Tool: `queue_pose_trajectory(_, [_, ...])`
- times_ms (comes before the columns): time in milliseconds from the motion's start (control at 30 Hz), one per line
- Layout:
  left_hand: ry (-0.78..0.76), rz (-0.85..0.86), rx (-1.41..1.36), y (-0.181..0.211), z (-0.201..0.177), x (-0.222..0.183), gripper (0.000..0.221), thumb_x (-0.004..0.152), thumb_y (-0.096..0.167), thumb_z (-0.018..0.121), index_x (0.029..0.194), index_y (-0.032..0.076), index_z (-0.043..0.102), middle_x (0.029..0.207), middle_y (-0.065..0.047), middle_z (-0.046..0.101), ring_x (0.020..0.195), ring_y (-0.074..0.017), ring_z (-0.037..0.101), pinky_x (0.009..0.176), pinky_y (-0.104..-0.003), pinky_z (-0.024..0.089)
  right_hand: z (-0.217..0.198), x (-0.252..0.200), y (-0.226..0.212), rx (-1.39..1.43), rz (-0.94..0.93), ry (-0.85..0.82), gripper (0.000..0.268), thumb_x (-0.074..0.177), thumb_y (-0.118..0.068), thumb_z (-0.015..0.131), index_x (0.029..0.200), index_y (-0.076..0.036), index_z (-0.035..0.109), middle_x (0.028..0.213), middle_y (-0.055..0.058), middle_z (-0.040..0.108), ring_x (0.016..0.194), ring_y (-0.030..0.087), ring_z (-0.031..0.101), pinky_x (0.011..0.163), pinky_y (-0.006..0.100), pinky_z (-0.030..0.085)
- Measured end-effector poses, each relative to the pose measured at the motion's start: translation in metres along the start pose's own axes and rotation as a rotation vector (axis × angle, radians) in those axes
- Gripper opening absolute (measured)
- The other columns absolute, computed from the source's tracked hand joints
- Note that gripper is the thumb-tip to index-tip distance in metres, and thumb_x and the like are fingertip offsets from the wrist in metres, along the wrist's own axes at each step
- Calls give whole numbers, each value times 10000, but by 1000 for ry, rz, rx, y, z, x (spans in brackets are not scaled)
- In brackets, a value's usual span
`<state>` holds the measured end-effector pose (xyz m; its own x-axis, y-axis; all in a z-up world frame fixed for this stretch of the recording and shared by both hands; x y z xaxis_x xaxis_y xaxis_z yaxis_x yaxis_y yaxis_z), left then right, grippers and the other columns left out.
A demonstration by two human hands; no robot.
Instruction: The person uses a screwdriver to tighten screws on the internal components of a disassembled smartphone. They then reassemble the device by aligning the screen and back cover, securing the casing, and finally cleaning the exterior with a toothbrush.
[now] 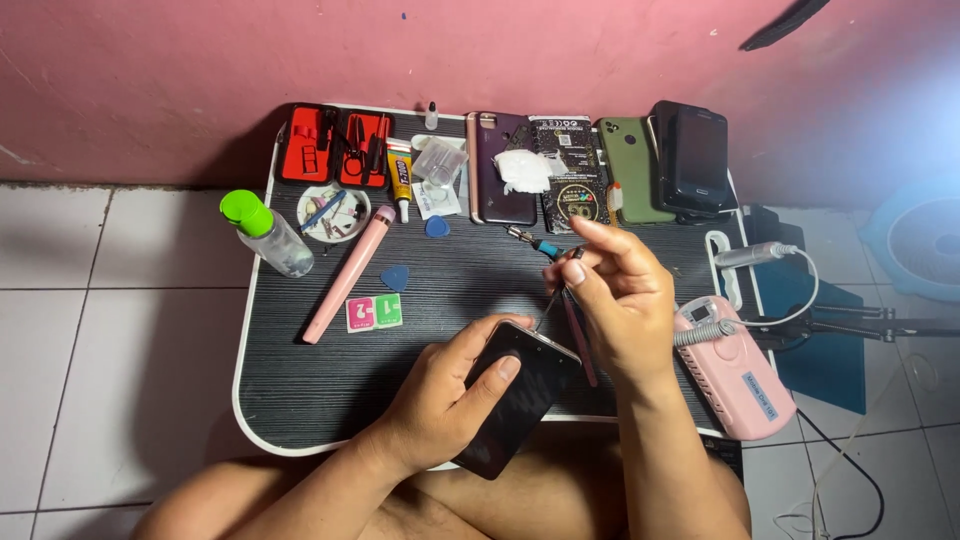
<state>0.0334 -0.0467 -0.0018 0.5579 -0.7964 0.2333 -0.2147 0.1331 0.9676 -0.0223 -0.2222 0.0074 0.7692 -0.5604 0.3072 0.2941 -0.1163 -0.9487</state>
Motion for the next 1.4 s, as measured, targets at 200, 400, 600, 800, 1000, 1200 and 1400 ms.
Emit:
queue_pose_trajectory(200, [-9, 45, 1, 3, 5, -1, 341, 1020, 250, 512, 1278, 52, 612, 1172, -75, 747, 1110, -204, 729, 1002, -319, 537, 4, -1, 0, -23, -46, -12, 203, 953, -35, 706, 1152, -8, 684, 971, 95, 676, 811, 170, 677, 806, 291, 621])
queue_pose_trajectory(400, [5, -72, 7, -8, 1, -2, 289, 1005, 305, 527, 1161, 84, 628, 977, 1, 754, 877, -142, 718, 827, -294, 548, 1, -4, 5, 69, -12, 24, 220, 955, -32, 704, 1168, 0, 664, 886, 131, 712, 904, 225, 760, 848, 363, 655])
queue_pose_trajectory(600, [0, -98, -33, -9, 4, -1, 273, 1003, 298, 531, 1137, 82, 629, 926, 14, 729, 851, -130, 687, 832, -287, 543, -2, -3, 5, 30, -120, -10, 298, 1011, -262, 687, 1201, -33, 669, 1051, 103, 648, 750, 228, 684, 765, 313, 584])
queue_pose_trajectory(800, [3, -139, -9, -17, 5, -1, 281, 991, 332, 541, 1103, 94, 640, 896, 25, 730, 815, -123, 690, 793, -283, 542, -6, -9, 16, 131, -2, -7, 284, 979, -13, 658, 1262, 4, 638, 935, 185, 748, 886, 234, 758, 868, 355, 659])
queue_pose_trajectory(1000, [-13, -104, -26, -10, 8, 1, 272, 1000, 295, 529, 1122, 77, 636, 949, 6, 742, 883, -136, 710, 853, -290, 552, -3, -8, 15, 136, -87, -66, 314, 972, -133, 725, 1256, -22, 649, 970, 132, 681, 849, 213, 693, 823, 335, 613])
queue_pose_trajectory(1200, [8, -133, -31, -13, 4, 0, 306, 997, 338, 533, 1125, 79, 636, 898, 16, 731, 807, -117, 678, 791, -282, 548, -2, -11, 17, 140, 30, -40, 311, 974, -16, 667, 1281, -22, 610, 1000, 198, 768, 832, 253, 747, 835, 351, 638])
queue_pose_trajectory(1400, [-2, -123, -23, -12, 6, 0, 276, 998, 327, 532, 1086, 85, 630, 895, 15, 724, 811, -123, 681, 796, -287, 550, 0, -10, 15, 98, -24, -79, 335, 955, -80, 722, 1268, -35, 612, 978, 155, 701, 844, 230, 717, 847, 339, 624])
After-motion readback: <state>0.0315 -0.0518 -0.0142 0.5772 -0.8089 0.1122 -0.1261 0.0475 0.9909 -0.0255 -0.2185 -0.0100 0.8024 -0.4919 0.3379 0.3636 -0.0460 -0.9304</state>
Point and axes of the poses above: each hand's wrist, its own x-axis towards the middle knuckle, its own z-axis out of the palm, y = z × x, the point moved 7 cm from there along x, towards the middle knuckle
